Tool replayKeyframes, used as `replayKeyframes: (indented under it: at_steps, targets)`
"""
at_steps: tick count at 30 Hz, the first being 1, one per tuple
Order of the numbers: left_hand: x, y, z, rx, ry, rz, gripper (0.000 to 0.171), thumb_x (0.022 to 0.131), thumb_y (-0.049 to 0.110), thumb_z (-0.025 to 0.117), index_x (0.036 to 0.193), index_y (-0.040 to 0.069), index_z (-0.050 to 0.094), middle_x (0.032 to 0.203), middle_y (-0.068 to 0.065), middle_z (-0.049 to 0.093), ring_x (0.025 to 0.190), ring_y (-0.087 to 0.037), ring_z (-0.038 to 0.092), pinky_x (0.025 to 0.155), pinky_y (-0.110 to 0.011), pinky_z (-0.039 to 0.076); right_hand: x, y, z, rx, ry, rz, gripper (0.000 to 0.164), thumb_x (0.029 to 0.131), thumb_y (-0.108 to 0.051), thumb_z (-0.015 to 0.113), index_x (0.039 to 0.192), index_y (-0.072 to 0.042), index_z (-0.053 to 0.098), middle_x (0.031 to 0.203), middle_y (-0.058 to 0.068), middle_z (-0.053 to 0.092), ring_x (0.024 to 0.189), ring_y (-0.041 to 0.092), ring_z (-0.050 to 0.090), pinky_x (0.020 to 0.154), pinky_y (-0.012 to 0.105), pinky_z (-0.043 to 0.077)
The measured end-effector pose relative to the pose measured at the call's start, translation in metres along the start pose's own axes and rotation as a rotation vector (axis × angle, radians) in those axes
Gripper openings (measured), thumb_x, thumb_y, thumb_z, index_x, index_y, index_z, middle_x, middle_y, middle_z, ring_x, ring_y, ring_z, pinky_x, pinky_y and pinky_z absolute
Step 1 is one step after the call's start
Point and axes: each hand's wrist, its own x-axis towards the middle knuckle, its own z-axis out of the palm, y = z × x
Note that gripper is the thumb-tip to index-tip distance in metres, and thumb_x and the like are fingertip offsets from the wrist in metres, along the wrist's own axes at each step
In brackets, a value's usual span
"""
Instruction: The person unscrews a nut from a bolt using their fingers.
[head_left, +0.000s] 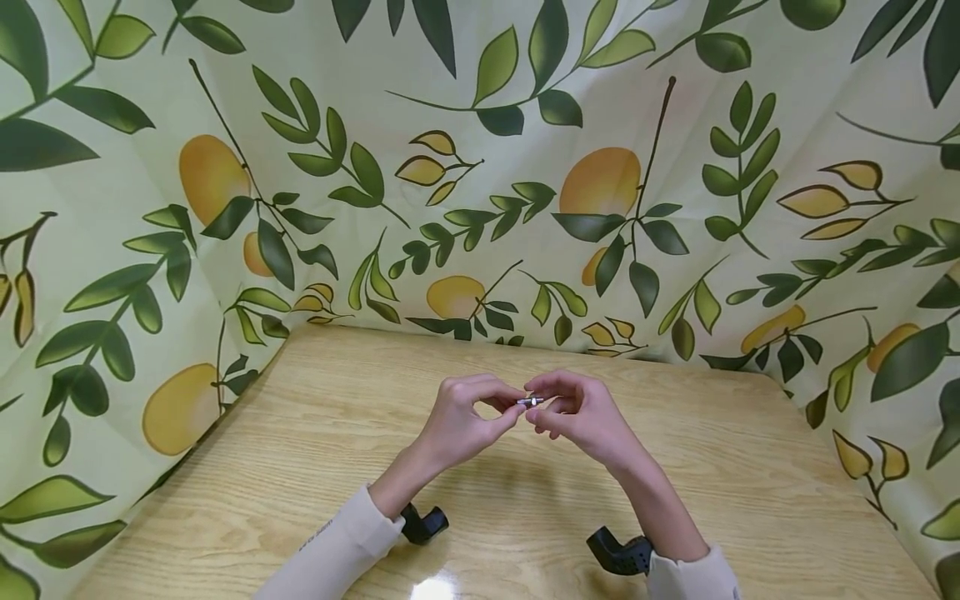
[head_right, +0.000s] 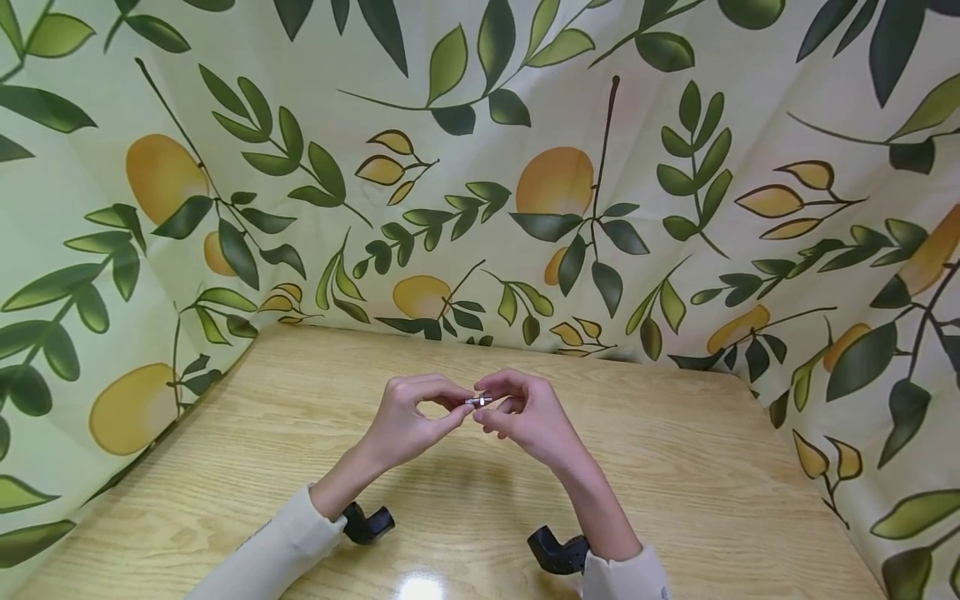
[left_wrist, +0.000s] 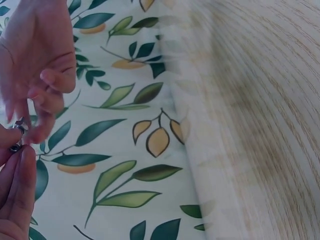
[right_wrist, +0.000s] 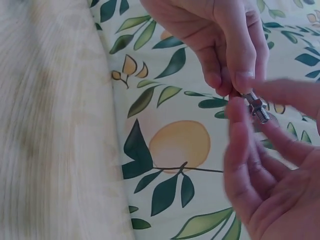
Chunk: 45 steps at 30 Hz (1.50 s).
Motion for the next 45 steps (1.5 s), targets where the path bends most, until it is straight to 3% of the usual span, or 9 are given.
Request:
replayKeyframes:
  at_steps: [4, 8, 14, 23, 30, 35, 40, 45]
  targets:
    - [0.0003, -0.0004, 0.0008, 0.006, 0.01, 0.027, 0.009, 0.088, 0.002, 0.078, 0.095, 0.005, 0.081, 0.084, -0.007, 0.079, 0.073, -0.009, 0.075, 0.069, -0.015, 0.061, 0.0, 0.0006, 0.0003, -0.003, -0.027, 0.061, 0.038, 0.098, -0.028, 0.071, 0.125, -0.002, 0.065, 0.107, 0.017, 0.074, 0.073, 0.023, 0.072, 0.065, 0.035, 0.062]
    - [0.0007, -0.0003, 0.001, 0.004, 0.014, 0.029, 0.01, 0.087, 0.002, 0.078, 0.096, 0.006, 0.081, 0.084, -0.006, 0.079, 0.073, -0.009, 0.075, 0.069, -0.015, 0.06, 0.0018, 0.0025, 0.0006, -0.009, -0.028, 0.102, 0.035, 0.103, -0.035, 0.064, 0.113, -0.002, 0.07, 0.097, 0.012, 0.075, 0.074, 0.022, 0.07, 0.067, 0.033, 0.062]
    - [0.0002, 0.0006, 0.001, -0.005, 0.009, 0.02, 0.009, 0.088, 0.003, 0.078, 0.096, 0.006, 0.081, 0.085, -0.006, 0.079, 0.073, -0.009, 0.075, 0.069, -0.016, 0.061, 0.0007, 0.0024, -0.0006, -0.017, 0.0, 0.056, 0.027, 0.1, -0.026, 0.069, 0.112, -0.003, 0.073, 0.095, 0.011, 0.074, 0.073, 0.02, 0.07, 0.065, 0.032, 0.061]
    - [0.0017, 0.0011, 0.0002, -0.001, -0.001, 0.004, 0.008, 0.087, 0.002, 0.078, 0.094, 0.005, 0.081, 0.085, -0.005, 0.079, 0.073, -0.009, 0.075, 0.07, -0.015, 0.06, 0.0007, 0.0032, -0.0014, 0.025, 0.002, -0.04, 0.026, 0.094, -0.01, 0.073, 0.115, 0.005, 0.068, 0.104, 0.019, 0.073, 0.073, 0.02, 0.072, 0.063, 0.029, 0.061]
    - [0.0005, 0.0005, -0.0002, 0.001, -0.001, -0.003, 0.007, 0.088, 0.003, 0.078, 0.094, 0.006, 0.081, 0.085, -0.005, 0.079, 0.073, -0.008, 0.074, 0.07, -0.015, 0.061, 0.0007, 0.0027, -0.0006, 0.028, 0.026, -0.059, 0.022, 0.097, -0.014, 0.072, 0.113, 0.001, 0.07, 0.098, 0.005, 0.074, 0.071, 0.018, 0.072, 0.062, 0.031, 0.06]
    - [0.0005, -0.0005, 0.0002, -0.007, 0.003, 0.007, 0.008, 0.088, 0.003, 0.078, 0.094, 0.006, 0.081, 0.085, -0.005, 0.079, 0.073, -0.009, 0.075, 0.07, -0.015, 0.061, 0.0005, 0.0013, -0.0015, 0.011, 0.033, -0.022, 0.024, 0.095, -0.016, 0.074, 0.113, 0.0, 0.072, 0.098, 0.007, 0.075, 0.071, 0.015, 0.071, 0.062, 0.03, 0.06]
    - [0.0006, -0.0009, 0.0005, -0.007, 0.003, 0.013, 0.009, 0.087, 0.001, 0.078, 0.094, 0.005, 0.081, 0.085, -0.006, 0.079, 0.074, -0.01, 0.075, 0.07, -0.017, 0.061, -0.0005, -0.0004, -0.0039, -0.029, -0.013, 0.051, 0.028, 0.094, -0.019, 0.077, 0.112, 0.001, 0.073, 0.096, 0.013, 0.077, 0.072, 0.02, 0.071, 0.062, 0.031, 0.059]
    - [0.0005, 0.0001, -0.0003, -0.005, -0.001, 0.006, 0.009, 0.087, 0.002, 0.078, 0.095, 0.006, 0.081, 0.085, -0.005, 0.079, 0.074, -0.009, 0.075, 0.068, -0.019, 0.062, 0.0004, 0.0004, -0.0039, -0.027, -0.032, 0.057, 0.029, 0.096, -0.022, 0.074, 0.114, 0.001, 0.073, 0.097, 0.014, 0.077, 0.073, 0.02, 0.071, 0.064, 0.031, 0.06]
